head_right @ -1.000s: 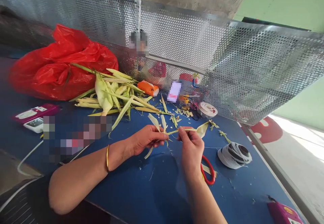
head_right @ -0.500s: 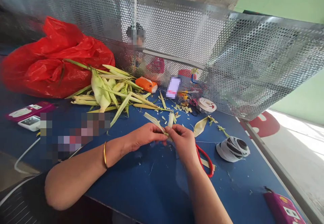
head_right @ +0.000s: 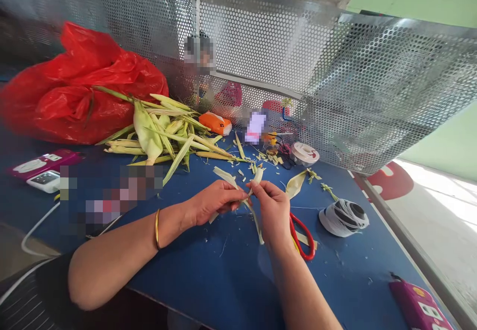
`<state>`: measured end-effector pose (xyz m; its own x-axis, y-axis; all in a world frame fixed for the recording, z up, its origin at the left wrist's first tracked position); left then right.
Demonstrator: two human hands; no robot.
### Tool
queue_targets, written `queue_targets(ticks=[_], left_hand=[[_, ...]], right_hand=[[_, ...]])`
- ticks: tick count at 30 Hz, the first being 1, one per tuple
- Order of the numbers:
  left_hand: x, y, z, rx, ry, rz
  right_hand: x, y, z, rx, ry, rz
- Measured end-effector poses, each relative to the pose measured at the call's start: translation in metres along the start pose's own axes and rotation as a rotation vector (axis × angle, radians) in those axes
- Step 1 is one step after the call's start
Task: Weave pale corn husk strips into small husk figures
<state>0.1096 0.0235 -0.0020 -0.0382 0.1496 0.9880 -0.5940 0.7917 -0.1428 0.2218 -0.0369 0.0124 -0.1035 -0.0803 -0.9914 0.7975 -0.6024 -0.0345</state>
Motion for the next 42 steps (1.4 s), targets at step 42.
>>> queue_targets(ticks=[42], left_hand=[[-0.01,-0.014,0.002,-0.189,-0.015,-0.034]], right_hand=[[-0.031,0.003,0.015,0.22,0.489,0.535]])
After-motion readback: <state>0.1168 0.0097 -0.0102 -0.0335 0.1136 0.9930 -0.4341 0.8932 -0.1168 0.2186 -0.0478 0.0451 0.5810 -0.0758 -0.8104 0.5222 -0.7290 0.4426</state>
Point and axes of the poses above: each hand's wrist, its own z-axis away from the middle knuckle, its own y-axis out of the back of the hand, x = y × z, the point moved 7 cm from there along -z, towards the middle knuckle, and after that the axes turned 10 degrees about -y, right-handed, at the moved point
